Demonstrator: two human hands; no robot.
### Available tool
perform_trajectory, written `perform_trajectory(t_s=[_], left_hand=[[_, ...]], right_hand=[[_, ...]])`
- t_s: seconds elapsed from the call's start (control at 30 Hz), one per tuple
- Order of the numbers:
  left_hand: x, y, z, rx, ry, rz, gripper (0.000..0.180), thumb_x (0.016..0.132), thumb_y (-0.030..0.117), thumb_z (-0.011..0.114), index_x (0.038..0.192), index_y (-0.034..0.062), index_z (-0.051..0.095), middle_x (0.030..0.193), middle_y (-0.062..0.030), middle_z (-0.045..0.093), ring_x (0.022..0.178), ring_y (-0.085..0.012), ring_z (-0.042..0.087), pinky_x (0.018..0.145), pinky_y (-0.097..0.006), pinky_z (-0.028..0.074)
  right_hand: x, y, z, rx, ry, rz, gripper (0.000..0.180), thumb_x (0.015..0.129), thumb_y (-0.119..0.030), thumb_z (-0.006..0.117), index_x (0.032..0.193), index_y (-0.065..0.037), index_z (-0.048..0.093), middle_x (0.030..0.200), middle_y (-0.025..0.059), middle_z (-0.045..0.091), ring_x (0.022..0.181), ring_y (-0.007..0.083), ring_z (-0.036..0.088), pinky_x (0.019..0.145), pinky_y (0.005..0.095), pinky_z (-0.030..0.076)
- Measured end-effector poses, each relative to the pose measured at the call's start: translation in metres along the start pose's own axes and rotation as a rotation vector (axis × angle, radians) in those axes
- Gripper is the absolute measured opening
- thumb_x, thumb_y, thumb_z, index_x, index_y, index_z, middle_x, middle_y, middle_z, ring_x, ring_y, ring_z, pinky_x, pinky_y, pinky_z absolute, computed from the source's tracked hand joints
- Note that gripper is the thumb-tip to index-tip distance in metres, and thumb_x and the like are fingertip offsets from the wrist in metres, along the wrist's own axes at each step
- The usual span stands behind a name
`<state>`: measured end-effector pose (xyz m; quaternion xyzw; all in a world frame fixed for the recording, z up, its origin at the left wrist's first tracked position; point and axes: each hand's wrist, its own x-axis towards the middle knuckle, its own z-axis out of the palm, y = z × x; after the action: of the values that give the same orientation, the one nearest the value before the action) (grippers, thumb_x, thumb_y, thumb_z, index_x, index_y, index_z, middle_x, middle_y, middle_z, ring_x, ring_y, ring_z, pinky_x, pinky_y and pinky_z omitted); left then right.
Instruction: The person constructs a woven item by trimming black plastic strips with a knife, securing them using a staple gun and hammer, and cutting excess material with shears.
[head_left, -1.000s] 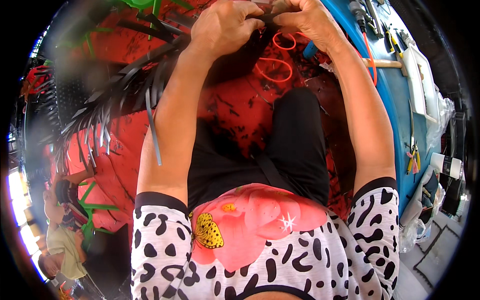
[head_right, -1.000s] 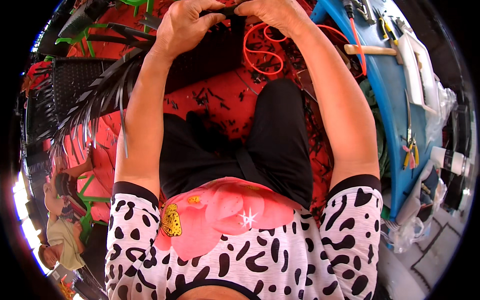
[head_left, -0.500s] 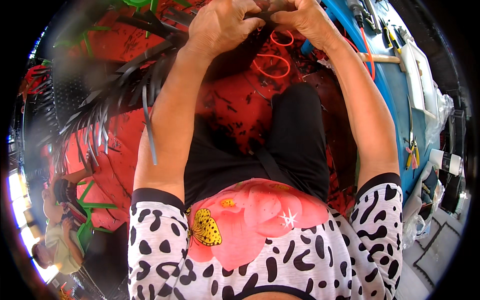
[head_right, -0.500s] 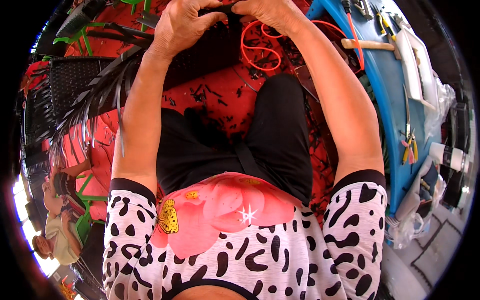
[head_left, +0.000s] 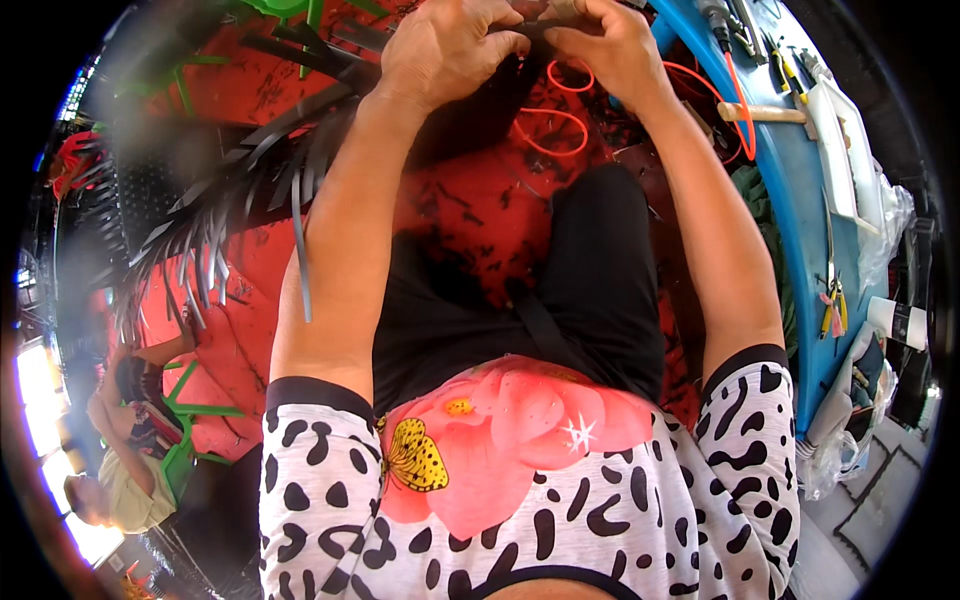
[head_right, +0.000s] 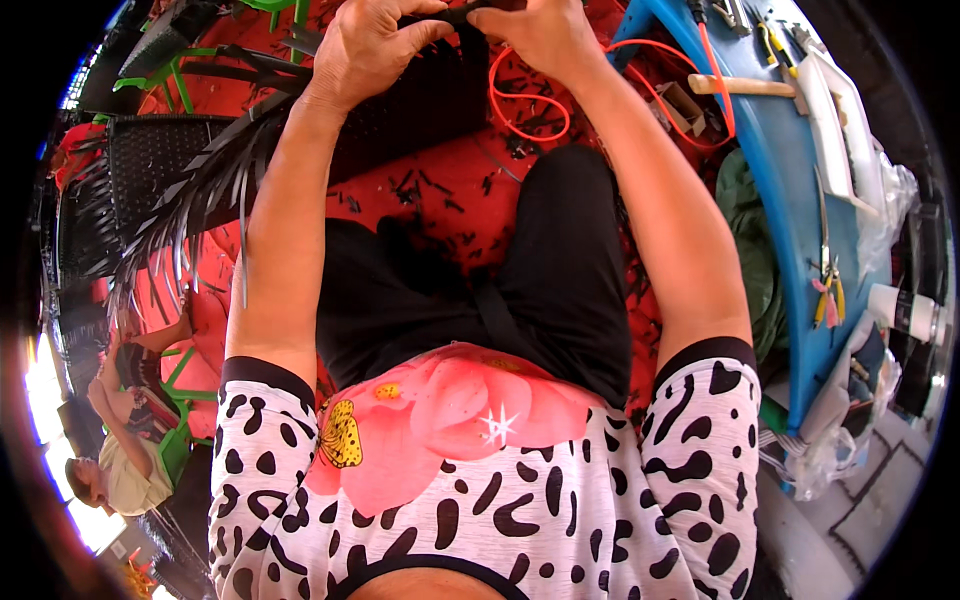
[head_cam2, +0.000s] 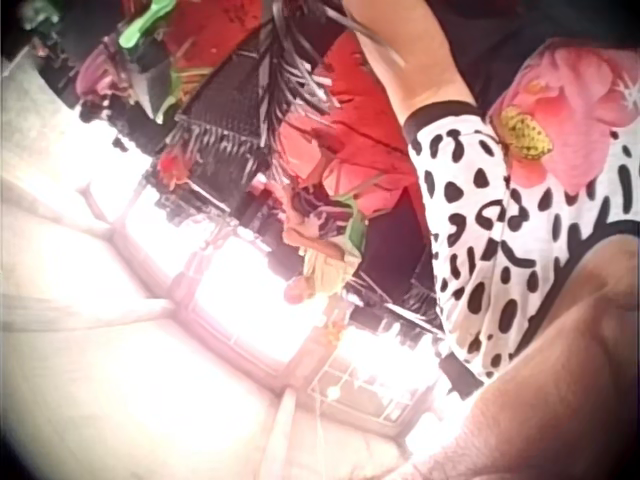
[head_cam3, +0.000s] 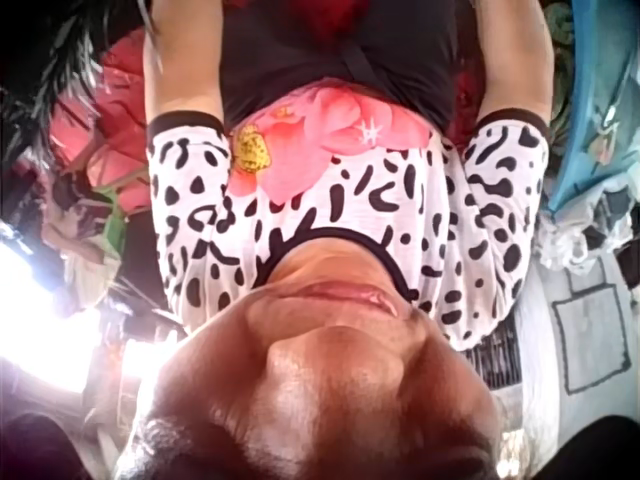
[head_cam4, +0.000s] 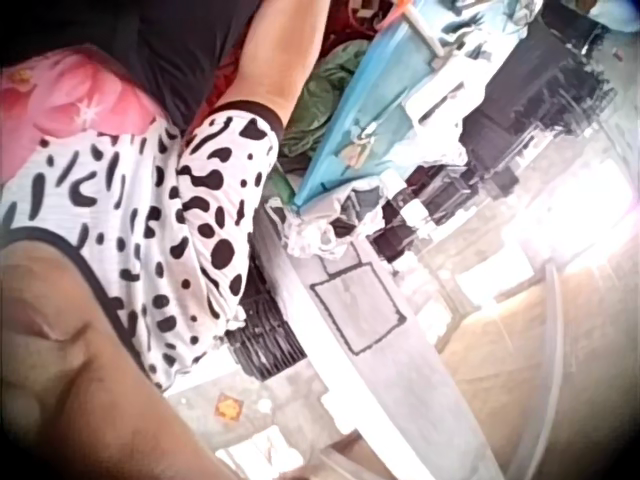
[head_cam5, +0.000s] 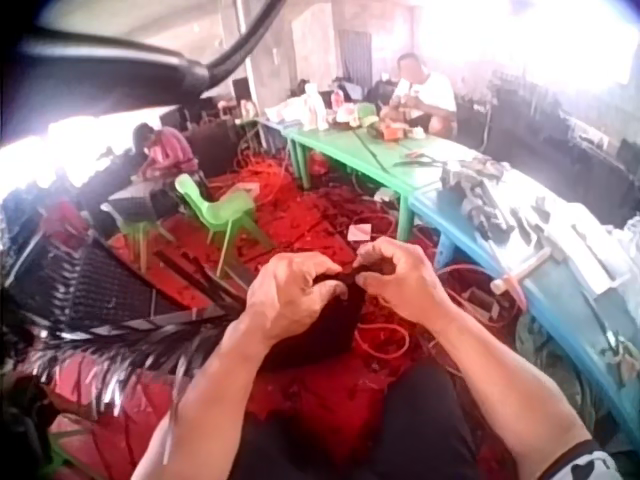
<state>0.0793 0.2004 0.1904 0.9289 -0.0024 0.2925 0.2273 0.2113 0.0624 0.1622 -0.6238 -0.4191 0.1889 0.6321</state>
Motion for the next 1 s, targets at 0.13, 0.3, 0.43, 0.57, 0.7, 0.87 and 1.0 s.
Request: perform_trajectory(t_s=[0.13, 0.3, 0.43, 0.57, 0.7, 0.87, 1.0], left_hand=[[-0.001, -0.001, -0.003, -0.005, -0.053, -0.004, 0.017, 0.074, 0.017, 0.067, 0.086, 0.0049, 0.066, 0.081, -0.0134, 0.065, 0.078, -0.0324, 0.062, 0.068, -0.039, 0.049], [0.0, 0.0, -0.002, 0.02, -0.045, 0.013, 0.016, 0.074, 0.017, 0.067, 0.086, 0.0058, 0.066, 0.082, -0.0126, 0.065, 0.077, -0.0323, 0.062, 0.068, -0.038, 0.049], [-0.002, 0.002, -0.001, -0.045, -0.157, -0.148, 0.018, 0.074, 0.018, 0.067, 0.087, 0.0059, 0.066, 0.084, -0.0129, 0.065, 0.079, -0.0319, 0.062, 0.069, -0.038, 0.049], [-0.005, -0.001, 0.002, 0.024, -0.013, -0.012, 0.019, 0.075, 0.019, 0.066, 0.087, 0.0054, 0.066, 0.085, -0.0133, 0.065, 0.08, -0.0315, 0.063, 0.07, -0.039, 0.049], [-0.002, -0.001, 0.003, 0.0, -0.04, -0.02, 0.018, 0.075, 0.019, 0.065, 0.086, 0.0047, 0.066, 0.084, -0.0133, 0.065, 0.08, -0.0318, 0.063, 0.069, -0.039, 0.05], [-0.001, -0.001, -0.001, -0.006, -0.032, 0.016, 0.017, 0.075, 0.018, 0.065, 0.083, 0.004, 0.065, 0.082, -0.0133, 0.065, 0.078, -0.0317, 0.063, 0.069, -0.038, 0.049], [0.001, -0.003, 0.0, 0.012, -0.02, 0.051, 0.016, 0.074, 0.018, 0.066, 0.081, 0.0036, 0.065, 0.08, -0.0135, 0.065, 0.076, -0.0316, 0.063, 0.067, -0.038, 0.05]], right_hand=[[0.008, -0.017, 0.004, -0.384, -0.056, -0.172, 0.026, 0.068, -0.001, 0.063, 0.092, 0.005, 0.057, 0.075, 0.007, 0.06, 0.071, 0.0141, 0.057, 0.067, 0.0287, 0.047], [0.004, -0.012, 0.009, -0.515, 0.031, -0.222, 0.034, 0.066, -0.001, 0.061, 0.099, 0.006, 0.057, 0.075, 0.0092, 0.06, 0.073, 0.0158, 0.057, 0.071, 0.0286, 0.047], [-0.002, -0.003, -0.007, -0.267, -0.045, -0.153, 0.026, 0.072, 0.001, 0.058, 0.098, 0.003, 0.06, 0.081, 0.0044, 0.06, 0.076, 0.0113, 0.056, 0.07, 0.0256, 0.046], [-0.009, 0.01, -0.002, 0.091, -0.072, 0.056, 0.018, 0.083, -0.006, 0.058, 0.099, 0.001, 0.06, 0.088, -0.0013, 0.059, 0.079, 0.0071, 0.054, 0.07, 0.022, 0.045], [-0.01, 0.018, 0.009, -0.094, -0.01, -0.009, 0.02, 0.088, -0.017, 0.06, 0.099, -0.001, 0.06, 0.087, 0.0003, 0.06, 0.078, 0.0079, 0.055, 0.067, 0.0224, 0.046], [-0.012, 0.002, 0.012, -0.099, -0.052, 0.136, 0.019, 0.09, -0.017, 0.058, 0.103, -0.003, 0.06, 0.084, 0.0018, 0.06, 0.071, 0.0091, 0.058, 0.062, 0.0235, 0.05], [-0.011, 0.013, 0.014, 0.0, -0.004, 0.071, 0.021, 0.091, -0.017, 0.056, 0.104, -0.002, 0.06, 0.086, 0.0026, 0.06, 0.07, 0.0097, 0.06, 0.061, 0.0234, 0.052]])
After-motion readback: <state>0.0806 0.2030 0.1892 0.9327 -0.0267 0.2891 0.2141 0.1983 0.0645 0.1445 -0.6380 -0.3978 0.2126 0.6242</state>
